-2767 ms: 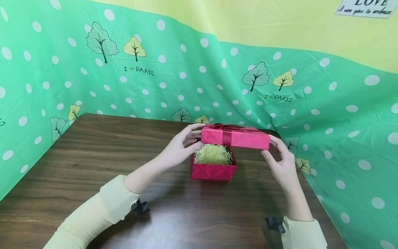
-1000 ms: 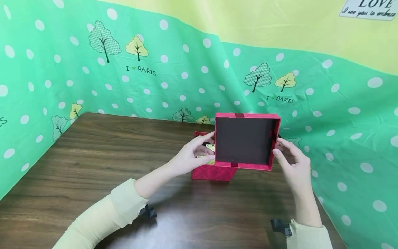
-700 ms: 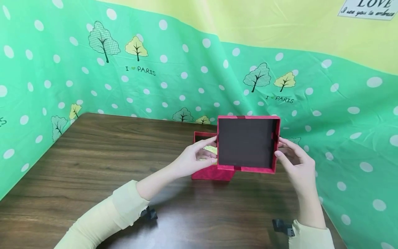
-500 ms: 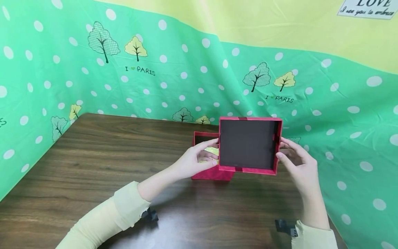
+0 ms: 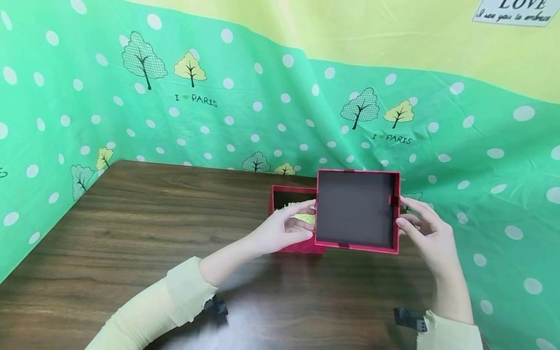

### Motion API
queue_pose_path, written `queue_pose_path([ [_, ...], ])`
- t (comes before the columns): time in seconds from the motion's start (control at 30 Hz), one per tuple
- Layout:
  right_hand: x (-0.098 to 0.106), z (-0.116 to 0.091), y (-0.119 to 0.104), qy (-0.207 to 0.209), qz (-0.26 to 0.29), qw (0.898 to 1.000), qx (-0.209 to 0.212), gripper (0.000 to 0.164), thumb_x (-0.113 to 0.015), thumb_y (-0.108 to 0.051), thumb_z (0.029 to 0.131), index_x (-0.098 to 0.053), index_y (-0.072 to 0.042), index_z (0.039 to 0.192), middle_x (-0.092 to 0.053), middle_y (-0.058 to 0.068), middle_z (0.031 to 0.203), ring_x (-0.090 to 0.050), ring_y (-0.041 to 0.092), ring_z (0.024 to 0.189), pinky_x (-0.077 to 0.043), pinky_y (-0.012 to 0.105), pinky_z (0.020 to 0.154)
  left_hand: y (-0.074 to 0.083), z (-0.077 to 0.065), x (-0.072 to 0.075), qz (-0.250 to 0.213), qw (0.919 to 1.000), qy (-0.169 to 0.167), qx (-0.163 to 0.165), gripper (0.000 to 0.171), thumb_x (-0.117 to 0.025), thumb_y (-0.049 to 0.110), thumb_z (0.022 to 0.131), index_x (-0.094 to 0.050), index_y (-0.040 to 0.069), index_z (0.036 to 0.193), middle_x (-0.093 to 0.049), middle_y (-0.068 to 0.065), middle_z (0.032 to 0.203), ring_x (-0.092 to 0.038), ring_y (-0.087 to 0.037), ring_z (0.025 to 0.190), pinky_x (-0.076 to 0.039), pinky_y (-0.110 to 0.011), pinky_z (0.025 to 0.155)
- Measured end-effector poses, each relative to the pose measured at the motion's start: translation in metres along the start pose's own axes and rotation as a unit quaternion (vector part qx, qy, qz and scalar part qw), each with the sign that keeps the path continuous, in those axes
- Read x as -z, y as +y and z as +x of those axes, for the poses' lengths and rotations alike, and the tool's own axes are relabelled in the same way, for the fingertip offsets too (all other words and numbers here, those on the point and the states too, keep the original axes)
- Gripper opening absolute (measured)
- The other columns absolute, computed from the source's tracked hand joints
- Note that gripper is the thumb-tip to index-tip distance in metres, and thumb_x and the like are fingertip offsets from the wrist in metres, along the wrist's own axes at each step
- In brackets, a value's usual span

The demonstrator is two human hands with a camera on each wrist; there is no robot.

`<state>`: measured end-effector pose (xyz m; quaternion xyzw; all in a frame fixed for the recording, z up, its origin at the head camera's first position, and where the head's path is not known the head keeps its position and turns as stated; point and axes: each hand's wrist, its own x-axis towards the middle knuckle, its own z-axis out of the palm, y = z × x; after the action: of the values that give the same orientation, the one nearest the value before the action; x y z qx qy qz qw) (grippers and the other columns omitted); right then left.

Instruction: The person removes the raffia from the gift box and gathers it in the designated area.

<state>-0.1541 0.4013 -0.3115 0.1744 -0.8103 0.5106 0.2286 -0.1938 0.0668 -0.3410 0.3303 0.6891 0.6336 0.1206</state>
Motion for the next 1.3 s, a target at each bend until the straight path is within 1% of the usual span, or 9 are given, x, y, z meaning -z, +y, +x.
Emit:
queue_pose_path([
  [0.13,0.005,-0.002,0.001,0.004,-0.001,1.0,-0.024,0.05,-0.057,0.016,0.084,-0.049,0.006,0.132,-0.062,-0.006,0.116,-0.065,0.001,0.081,-0.051,0.012,0.065,-0.006,0.003,-0.005,-0.016,0.9998,-0.009,0.001,0.068,-0.069,0.011,0.085,-0.039,0.025,0.144,-0.051,0.0,0.137,-0.065,-0.007,0.099,-0.051,-0.019,0.083],
  [0.37,0.012,-0.004,0.006,-0.005,0.08,0.996,-0.041,0.05,-0.055,0.016,0.085,-0.045,0.009,0.134,-0.067,-0.001,0.1,-0.064,0.007,0.08,-0.053,0.017,0.063,-0.01,0.006,-0.015,-0.039,0.999,-0.019,0.009,0.066,-0.069,0.009,0.085,-0.041,0.025,0.143,-0.051,0.0,0.137,-0.065,-0.008,0.1,-0.051,-0.019,0.083],
  [0.47,0.016,-0.005,0.007,-0.018,0.096,0.994,-0.041,0.052,-0.052,0.019,0.085,-0.043,0.009,0.135,-0.067,-0.001,0.105,-0.064,0.007,0.082,-0.054,0.017,0.063,-0.013,0.007,-0.021,-0.044,0.9986,-0.024,0.014,0.067,-0.069,0.009,0.085,-0.04,0.025,0.143,-0.051,0.0,0.137,-0.065,-0.005,0.098,-0.052,-0.019,0.08],
  [0.7,0.026,-0.01,0.015,-0.038,0.094,0.993,-0.057,0.054,-0.05,0.018,0.086,-0.039,0.008,0.138,-0.057,-0.003,0.127,-0.064,0.005,0.091,-0.054,0.017,0.064,-0.018,0.009,-0.033,-0.06,0.9972,-0.035,0.03,0.068,-0.069,0.01,0.085,-0.04,0.028,0.144,-0.047,0.002,0.141,-0.064,-0.001,0.097,-0.052,-0.018,0.077],
  [0.8,0.03,-0.012,0.02,-0.048,0.102,0.992,-0.064,0.054,-0.049,0.018,0.087,-0.039,0.007,0.139,-0.056,-0.002,0.128,-0.064,0.004,0.092,-0.054,0.017,0.065,-0.021,0.01,-0.039,-0.074,0.996,-0.036,0.035,0.068,-0.069,0.01,0.085,-0.04,0.027,0.143,-0.049,0.003,0.138,-0.064,0.0,0.096,-0.051,-0.018,0.078],
  [0.9,0.035,-0.014,0.026,-0.057,0.096,0.991,-0.074,0.054,-0.05,0.016,0.088,-0.04,0.003,0.14,-0.054,-0.002,0.13,-0.064,0.003,0.092,-0.053,0.017,0.065,-0.025,0.011,-0.045,-0.09,0.9945,-0.036,0.04,0.067,-0.069,0.009,0.085,-0.041,0.027,0.143,-0.05,0.005,0.135,-0.064,0.001,0.094,-0.051,-0.018,0.079],
  [1.07,0.044,-0.017,0.035,-0.063,0.062,0.99,-0.106,0.054,-0.052,0.012,0.089,-0.042,-0.002,0.141,-0.048,-0.007,0.136,-0.062,-0.002,0.095,-0.053,0.017,0.063,-0.033,0.012,-0.056,-0.094,0.9932,-0.038,0.056,0.069,-0.07,0.011,0.084,-0.04,0.033,0.142,-0.046,0.008,0.14,-0.063,0.001,0.097,-0.052,-0.019,0.075],
  [1.17,0.049,-0.018,0.039,-0.065,0.026,0.989,-0.128,0.055,-0.053,0.009,0.09,-0.042,-0.006,0.142,-0.046,-0.011,0.137,-0.061,-0.004,0.096,-0.053,0.017,0.063,-0.038,0.013,-0.062,-0.096,0.9932,-0.035,0.056,0.07,-0.071,0.01,0.083,-0.04,0.035,0.142,-0.044,0.01,0.142,-0.063,-0.001,0.098,-0.053,-0.02,0.072],
  [1.3,0.053,-0.02,0.043,-0.07,-0.046,0.985,-0.153,0.055,-0.055,0.003,0.092,-0.042,-0.012,0.143,-0.049,-0.017,0.129,-0.06,-0.008,0.093,-0.053,0.017,0.063,-0.046,0.016,-0.071,-0.092,0.9949,-0.021,0.036,0.072,-0.072,0.006,0.082,-0.041,0.032,0.142,-0.044,0.01,0.141,-0.064,-0.003,0.097,-0.053,-0.019,0.073],
])
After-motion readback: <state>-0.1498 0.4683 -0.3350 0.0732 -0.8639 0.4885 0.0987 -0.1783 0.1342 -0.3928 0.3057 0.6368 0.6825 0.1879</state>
